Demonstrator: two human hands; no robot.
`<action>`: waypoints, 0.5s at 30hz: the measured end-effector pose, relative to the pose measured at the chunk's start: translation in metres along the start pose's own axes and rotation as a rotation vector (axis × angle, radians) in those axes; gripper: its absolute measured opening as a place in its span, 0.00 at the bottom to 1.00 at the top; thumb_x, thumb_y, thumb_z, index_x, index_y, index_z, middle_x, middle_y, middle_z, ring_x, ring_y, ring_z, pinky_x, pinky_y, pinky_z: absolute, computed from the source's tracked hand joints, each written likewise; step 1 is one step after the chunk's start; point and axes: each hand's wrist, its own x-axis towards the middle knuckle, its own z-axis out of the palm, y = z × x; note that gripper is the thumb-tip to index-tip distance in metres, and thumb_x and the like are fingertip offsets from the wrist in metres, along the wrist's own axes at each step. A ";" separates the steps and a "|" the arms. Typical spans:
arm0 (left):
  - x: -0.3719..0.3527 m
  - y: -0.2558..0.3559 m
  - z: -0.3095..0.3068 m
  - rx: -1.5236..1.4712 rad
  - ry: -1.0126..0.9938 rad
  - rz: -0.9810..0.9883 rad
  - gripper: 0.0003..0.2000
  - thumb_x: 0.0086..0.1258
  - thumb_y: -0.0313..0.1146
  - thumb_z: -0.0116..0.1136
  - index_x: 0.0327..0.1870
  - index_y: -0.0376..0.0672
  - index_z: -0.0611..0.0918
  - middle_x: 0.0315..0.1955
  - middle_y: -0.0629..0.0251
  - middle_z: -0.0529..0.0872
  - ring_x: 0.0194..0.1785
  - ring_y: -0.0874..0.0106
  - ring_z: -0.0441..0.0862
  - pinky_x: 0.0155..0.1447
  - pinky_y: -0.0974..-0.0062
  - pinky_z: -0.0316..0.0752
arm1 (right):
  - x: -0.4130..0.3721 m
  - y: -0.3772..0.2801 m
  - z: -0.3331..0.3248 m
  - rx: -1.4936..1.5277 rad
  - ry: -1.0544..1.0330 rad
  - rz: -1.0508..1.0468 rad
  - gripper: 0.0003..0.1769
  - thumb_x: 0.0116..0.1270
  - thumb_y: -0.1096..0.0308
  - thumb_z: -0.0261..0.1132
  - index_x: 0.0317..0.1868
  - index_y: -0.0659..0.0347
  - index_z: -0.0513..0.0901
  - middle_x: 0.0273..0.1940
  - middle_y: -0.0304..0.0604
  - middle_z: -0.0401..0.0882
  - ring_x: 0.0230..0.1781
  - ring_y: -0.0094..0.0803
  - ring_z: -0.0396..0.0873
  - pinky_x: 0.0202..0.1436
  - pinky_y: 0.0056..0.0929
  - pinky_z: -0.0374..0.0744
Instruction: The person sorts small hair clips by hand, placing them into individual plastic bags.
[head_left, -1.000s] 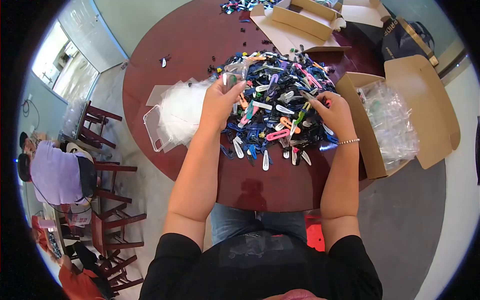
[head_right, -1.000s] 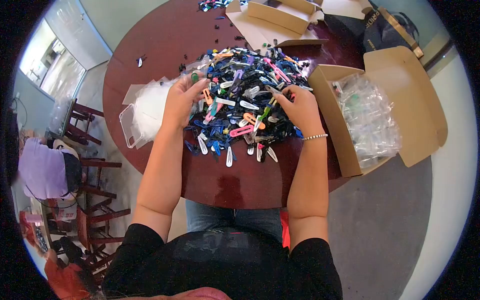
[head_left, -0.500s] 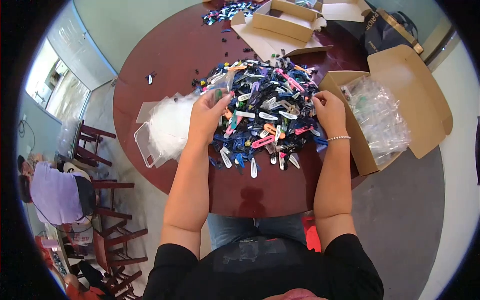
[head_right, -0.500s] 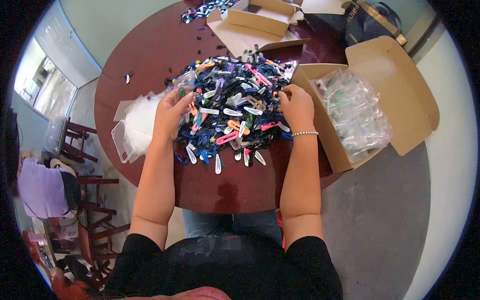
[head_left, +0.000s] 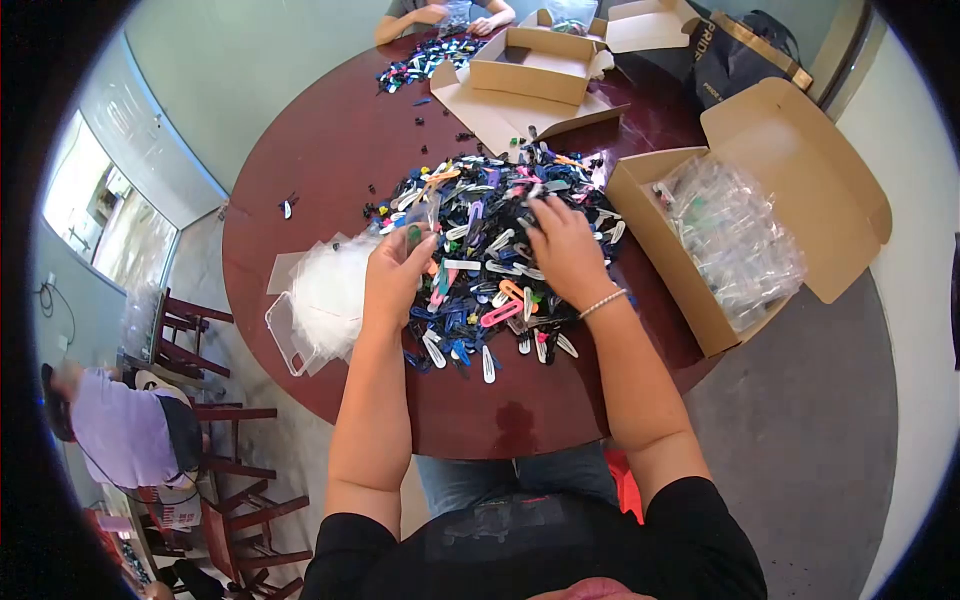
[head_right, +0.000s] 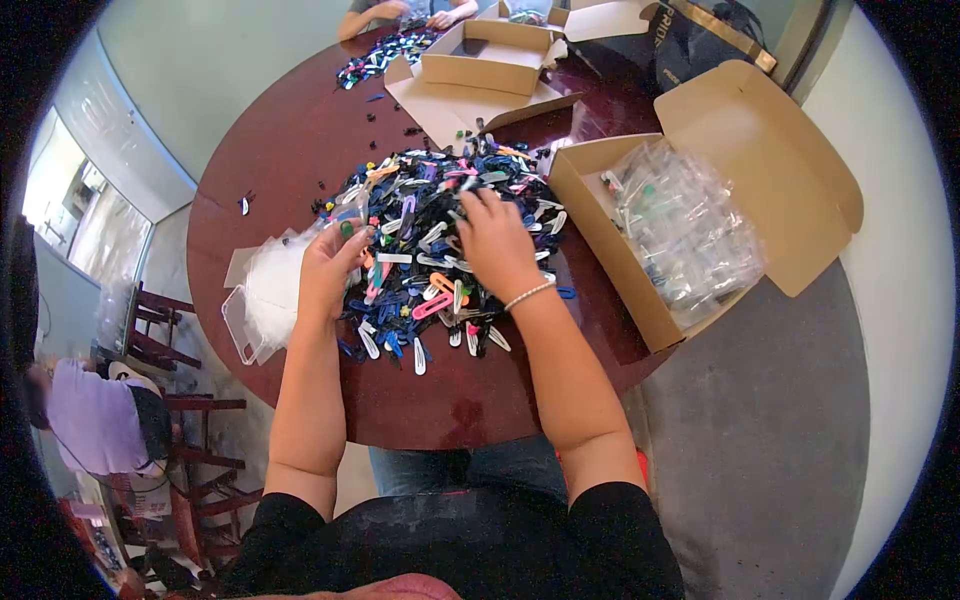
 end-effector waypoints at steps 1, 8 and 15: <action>0.000 0.000 0.001 0.004 -0.005 0.001 0.14 0.68 0.29 0.63 0.52 0.33 0.80 0.36 0.70 0.84 0.30 0.83 0.76 0.38 0.84 0.71 | 0.000 -0.010 -0.003 -0.036 0.011 -0.052 0.21 0.66 0.68 0.63 0.58 0.61 0.76 0.59 0.53 0.74 0.55 0.53 0.73 0.61 0.43 0.73; 0.001 0.001 0.002 0.074 0.059 0.028 0.13 0.69 0.29 0.62 0.51 0.35 0.80 0.37 0.71 0.84 0.36 0.83 0.78 0.42 0.84 0.73 | -0.012 -0.047 0.003 0.002 -0.126 -0.327 0.25 0.52 0.77 0.65 0.54 0.61 0.80 0.60 0.48 0.74 0.59 0.48 0.72 0.63 0.39 0.74; 0.004 -0.006 -0.005 0.112 0.043 0.022 0.14 0.70 0.32 0.62 0.53 0.37 0.80 0.41 0.69 0.85 0.41 0.82 0.80 0.44 0.84 0.74 | -0.012 -0.050 -0.007 0.094 -0.251 -0.332 0.22 0.56 0.78 0.61 0.53 0.61 0.80 0.62 0.45 0.75 0.61 0.45 0.73 0.62 0.36 0.76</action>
